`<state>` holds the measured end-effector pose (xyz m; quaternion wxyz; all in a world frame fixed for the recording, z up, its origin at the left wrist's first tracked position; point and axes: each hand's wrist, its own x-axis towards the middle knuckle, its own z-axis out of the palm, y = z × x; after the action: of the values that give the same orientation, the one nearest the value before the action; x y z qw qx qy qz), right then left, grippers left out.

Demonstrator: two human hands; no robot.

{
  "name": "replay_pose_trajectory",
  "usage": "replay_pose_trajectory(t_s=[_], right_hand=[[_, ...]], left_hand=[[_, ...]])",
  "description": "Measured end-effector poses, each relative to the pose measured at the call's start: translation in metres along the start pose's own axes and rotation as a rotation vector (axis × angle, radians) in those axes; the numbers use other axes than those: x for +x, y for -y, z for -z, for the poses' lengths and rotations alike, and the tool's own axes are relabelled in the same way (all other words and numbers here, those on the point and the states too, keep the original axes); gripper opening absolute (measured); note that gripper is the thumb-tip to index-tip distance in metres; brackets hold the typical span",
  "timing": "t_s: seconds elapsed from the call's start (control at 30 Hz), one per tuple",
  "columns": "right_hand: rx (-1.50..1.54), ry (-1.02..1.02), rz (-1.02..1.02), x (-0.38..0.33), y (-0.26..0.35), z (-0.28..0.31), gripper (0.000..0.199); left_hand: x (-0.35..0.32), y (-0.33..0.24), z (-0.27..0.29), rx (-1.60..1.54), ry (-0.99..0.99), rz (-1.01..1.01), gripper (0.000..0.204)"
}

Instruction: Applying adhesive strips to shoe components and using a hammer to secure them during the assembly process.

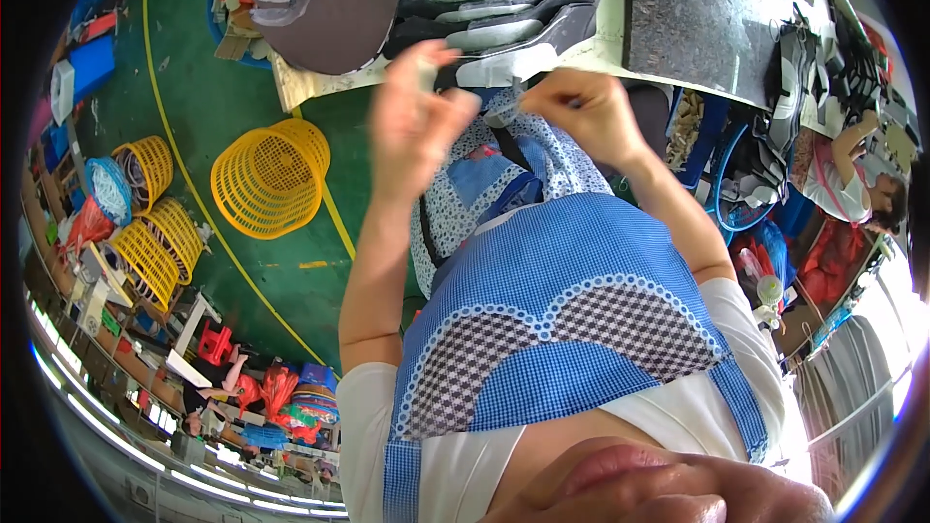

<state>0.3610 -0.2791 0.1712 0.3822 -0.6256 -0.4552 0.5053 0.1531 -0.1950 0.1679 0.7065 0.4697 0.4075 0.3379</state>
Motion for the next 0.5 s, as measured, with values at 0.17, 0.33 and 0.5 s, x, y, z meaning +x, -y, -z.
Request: replay_pose_trajectory(t_s=[0.17, 0.33, 0.5], right_hand=[[0.151, -0.045, -0.083, 0.002, -0.011, 0.012, 0.008], [0.028, -0.223, -0.126, 0.026, -0.04, 0.047, 0.018], [0.14, -0.118, -0.142, 0.039, -0.023, 0.027, 0.026]], left_hand=[[0.006, 0.015, -0.005, 0.153, 0.255, 0.278, 0.014], [0.036, 0.014, 0.028, 0.2, 0.145, 0.259, 0.011], [0.039, 0.012, 0.014, 0.155, 0.133, 0.27, 0.013]])
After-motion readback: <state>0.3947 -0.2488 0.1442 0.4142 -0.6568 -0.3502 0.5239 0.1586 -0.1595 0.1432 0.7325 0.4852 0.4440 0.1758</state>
